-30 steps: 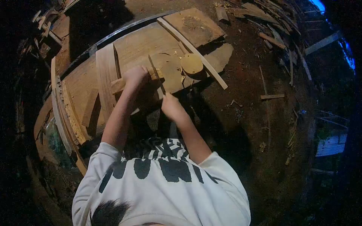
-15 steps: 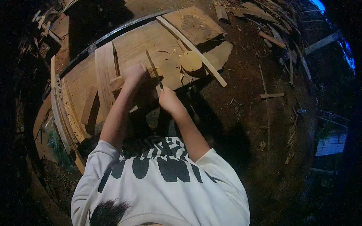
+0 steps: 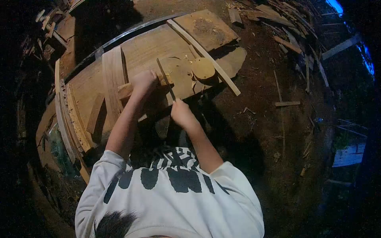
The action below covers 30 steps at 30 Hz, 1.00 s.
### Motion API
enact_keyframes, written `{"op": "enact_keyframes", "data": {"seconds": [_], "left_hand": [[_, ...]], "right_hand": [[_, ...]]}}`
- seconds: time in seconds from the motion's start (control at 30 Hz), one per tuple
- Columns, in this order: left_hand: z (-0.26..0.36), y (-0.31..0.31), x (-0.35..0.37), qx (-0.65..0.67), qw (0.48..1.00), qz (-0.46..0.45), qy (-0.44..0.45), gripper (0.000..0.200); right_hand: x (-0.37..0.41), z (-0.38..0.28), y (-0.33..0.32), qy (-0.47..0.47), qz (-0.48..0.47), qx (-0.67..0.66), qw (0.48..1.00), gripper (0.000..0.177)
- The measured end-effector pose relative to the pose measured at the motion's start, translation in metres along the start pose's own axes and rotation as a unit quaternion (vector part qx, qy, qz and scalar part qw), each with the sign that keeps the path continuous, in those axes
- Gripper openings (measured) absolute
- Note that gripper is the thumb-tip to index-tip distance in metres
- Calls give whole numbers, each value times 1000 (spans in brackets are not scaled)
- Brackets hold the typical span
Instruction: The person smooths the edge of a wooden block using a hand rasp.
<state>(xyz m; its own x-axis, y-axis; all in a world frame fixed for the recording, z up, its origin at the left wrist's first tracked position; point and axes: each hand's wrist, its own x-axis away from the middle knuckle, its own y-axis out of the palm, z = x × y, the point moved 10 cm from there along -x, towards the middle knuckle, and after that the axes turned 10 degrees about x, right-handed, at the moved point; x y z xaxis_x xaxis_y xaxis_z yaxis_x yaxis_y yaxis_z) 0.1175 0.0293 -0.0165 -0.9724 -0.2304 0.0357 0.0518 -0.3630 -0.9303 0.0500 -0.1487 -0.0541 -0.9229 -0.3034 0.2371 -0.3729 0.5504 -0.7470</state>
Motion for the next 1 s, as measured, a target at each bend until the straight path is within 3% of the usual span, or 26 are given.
{"op": "enact_keyframes", "data": {"seconds": [0.13,0.23,0.3,0.43,0.53,0.6,0.73,0.93,1.0], "left_hand": [[-3,0,-3,0,1000,20,-8,43],[-10,13,-10,-32,998,-35,-34,36],[-9,5,-5,-6,998,-30,-53,37],[-12,3,-4,4,996,-30,-78,37],[-8,-1,1,2,998,-23,-61,35],[7,-10,5,6,1000,8,20,43],[2,-8,3,22,999,-6,-23,42],[1,1,-2,-14,999,-32,13,40],[6,-6,1,-13,998,-63,-7,27]], "right_hand": [[-15,-19,-5,-19,-8,-8,1000,27],[12,-5,-2,-41,38,-9,998,26],[45,9,-3,21,-22,-12,999,24],[76,19,-11,34,-21,-32,999,23],[56,17,-6,33,-23,-25,999,25],[22,7,-2,-4,4,-22,1000,27],[-18,-23,-6,-39,1,2,999,24],[43,13,-2,31,-39,7,999,26],[64,16,-7,41,-43,-1,998,25]]}}
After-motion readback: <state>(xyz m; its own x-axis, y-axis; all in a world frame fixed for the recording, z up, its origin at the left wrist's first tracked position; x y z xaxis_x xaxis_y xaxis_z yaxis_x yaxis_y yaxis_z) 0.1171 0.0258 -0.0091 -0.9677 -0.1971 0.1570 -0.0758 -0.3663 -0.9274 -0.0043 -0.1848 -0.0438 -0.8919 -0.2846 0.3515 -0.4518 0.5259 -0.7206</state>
